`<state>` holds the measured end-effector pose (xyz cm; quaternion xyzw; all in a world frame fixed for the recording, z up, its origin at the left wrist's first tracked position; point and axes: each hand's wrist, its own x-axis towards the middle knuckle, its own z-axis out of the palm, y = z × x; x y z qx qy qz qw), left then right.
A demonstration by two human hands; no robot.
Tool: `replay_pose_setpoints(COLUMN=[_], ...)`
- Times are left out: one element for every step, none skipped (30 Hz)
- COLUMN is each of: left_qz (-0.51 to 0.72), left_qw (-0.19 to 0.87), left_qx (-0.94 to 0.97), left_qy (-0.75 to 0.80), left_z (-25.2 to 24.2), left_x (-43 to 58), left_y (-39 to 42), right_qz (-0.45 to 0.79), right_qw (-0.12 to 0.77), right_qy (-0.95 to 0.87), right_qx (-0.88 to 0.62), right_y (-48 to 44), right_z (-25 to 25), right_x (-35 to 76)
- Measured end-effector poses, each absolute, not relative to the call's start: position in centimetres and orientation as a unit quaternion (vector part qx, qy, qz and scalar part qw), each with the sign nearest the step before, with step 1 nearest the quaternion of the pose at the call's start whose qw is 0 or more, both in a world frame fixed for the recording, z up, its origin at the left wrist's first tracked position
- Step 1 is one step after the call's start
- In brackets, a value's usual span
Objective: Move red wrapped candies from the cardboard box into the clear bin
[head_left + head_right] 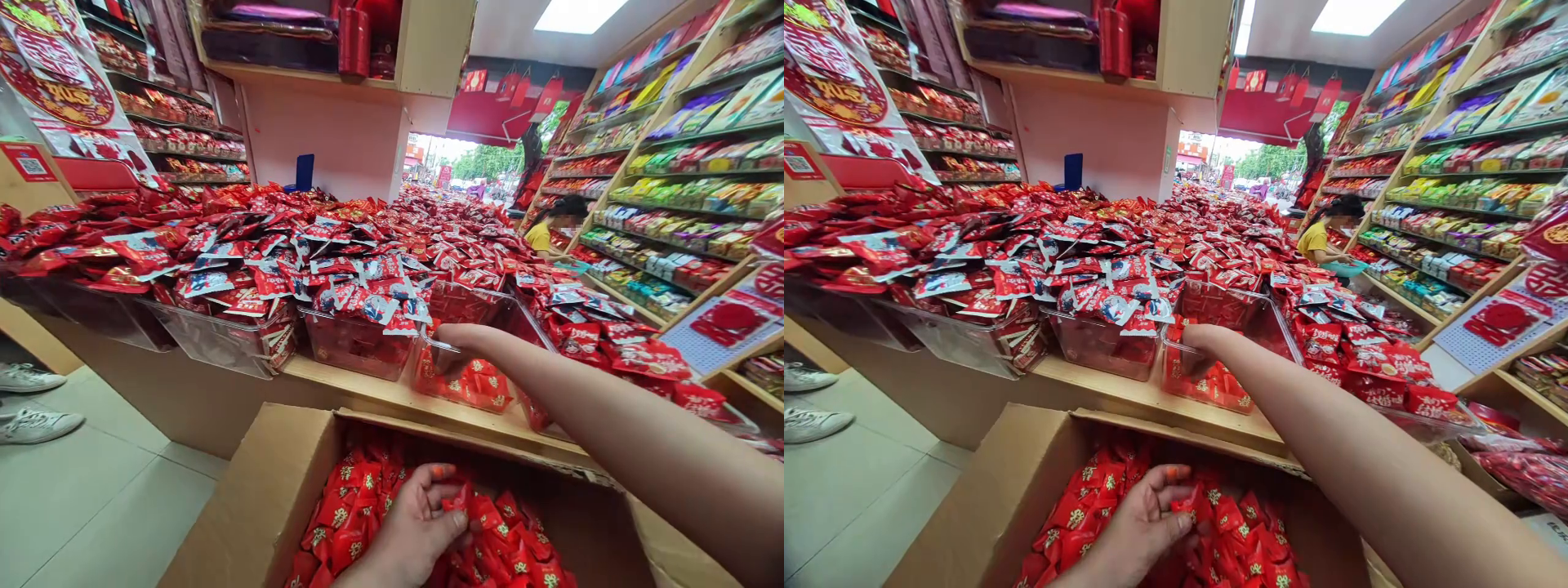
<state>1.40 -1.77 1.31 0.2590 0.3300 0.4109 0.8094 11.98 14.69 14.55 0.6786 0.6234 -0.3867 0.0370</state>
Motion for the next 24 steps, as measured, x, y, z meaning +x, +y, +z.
replay_pose_setpoints(left_qz=[0.416, 0.423, 0.430, 0.438, 0.446, 0.453, 0.458, 0.461, 0.463, 0.467, 0.468, 0.469, 0.472, 0.473, 0.469, 0.463, 0.455, 0.448, 0.440, 0.435, 0.432, 0.430, 0.428, 0.426], left_qw=[0.808, 0.802, 0.795, 0.787, 0.779, 0.772, 0.767, 0.764, 0.760, 0.756, 0.753, 0.752, 0.750, 0.750, 0.751, 0.751, 0.751, 0.750, 0.749, 0.747, 0.745, 0.742, 0.739, 0.736], left_qx=[0.257, 0.256, 0.257, 0.258, 0.258, 0.257, 0.255, 0.254, 0.257, 0.262, 0.268, 0.274, 0.278, 0.283, 0.290, 0.301, 0.314, 0.327, 0.337, 0.344, 0.349, 0.352, 0.354, 0.358], left_qy=[0.330, 0.335, 0.342, 0.350, 0.358, 0.364, 0.370, 0.374, 0.377, 0.378, 0.376, 0.373, 0.370, 0.366, 0.363, 0.362, 0.361, 0.361, 0.363, 0.367, 0.370, 0.375, 0.381, 0.386], left_z=[1.4, 1.5, 1.6, 1.7, 1.8, 1.9, 1.9, 2.0, 2.1, 2.1, 2.2, 2.4, 2.5, 2.7, 2.9, 3.1, 3.3, 3.5, 3.6, 3.6, 3.5, 3.4, 3.3, 3.2], left_x=[1.4, 1.3, 1.3, 1.2, 1.1, 1.0, 0.9, 0.8, 0.6, 0.5, 0.3, 0.2, 0.1, 0.0, -0.1, -0.1, 0.0, 0.1, 0.2, 0.4, 0.6, 0.7, 0.9, 1.0], left_y=[-1.7, -1.7, -1.6, -1.6, -1.5, -1.4, -1.3, -1.2, -1.1, -1.0, -0.9, -0.8, -0.8, -0.7, -0.7, -0.8, -0.9, -1.0, -1.1, -1.2, -1.3, -1.4, -1.4, -1.5], right_qz=[-0.379, -0.367, -0.352, -0.334, -0.311, -0.284, -0.252, -0.216, -0.178, -0.141, -0.112, -0.096, -0.090, -0.102, -0.123, -0.146, -0.190, -0.248, -0.309, -0.364, -0.405, -0.433, -0.451, -0.465], right_qw=[0.043, 0.046, 0.045, 0.039, 0.025, 0.004, -0.027, -0.066, -0.111, -0.153, -0.194, -0.231, -0.259, -0.294, -0.324, -0.349, -0.379, -0.409, -0.441, -0.472, -0.500, -0.523, -0.536, -0.539], right_qy=[0.625, 0.629, 0.636, 0.645, 0.656, 0.669, 0.684, 0.699, 0.712, 0.723, 0.738, 0.752, 0.764, 0.781, 0.776, 0.753, 0.720, 0.677, 0.623, 0.566, 0.514, 0.472, 0.447, 0.437], right_qx=[0.681, 0.684, 0.686, 0.687, 0.687, 0.686, 0.684, 0.679, 0.670, 0.658, 0.637, 0.610, 0.584, 0.542, 0.526, 0.538, 0.549, 0.559, 0.568, 0.570, 0.567, 0.563, 0.556, 0.549], right_y=[14.7, 14.8, 14.9, 15.1, 15.3, 15.4, 15.3, 15.0, 14.2, 13.0, 11.4, 9.4, 7.2, 4.8, 2.5, 0.4, -1.3, -2.7, -3.7, -4.4, -4.7, -4.8, -4.8, -4.8], right_z=[14.5, 14.5, 14.6, 14.7, 14.9, 15.2, 15.7, 16.2, 16.7, 17.1, 17.2, 17.0, 16.3, 15.2, 13.8, 12.0, 10.2, 8.4, 6.7, 5.4, 4.3, 3.6, 3.2, 3.0], right_x=[11.9, 11.8, 11.7, 11.7, 11.7, 11.7, 11.7, 11.8, 12.0, 12.2, 12.6, 13.0, 13.4, 13.9, 14.4, 14.9, 15.3, 15.7, 15.9, 16.1, 16.2, 16.2, 16.2, 16.1])
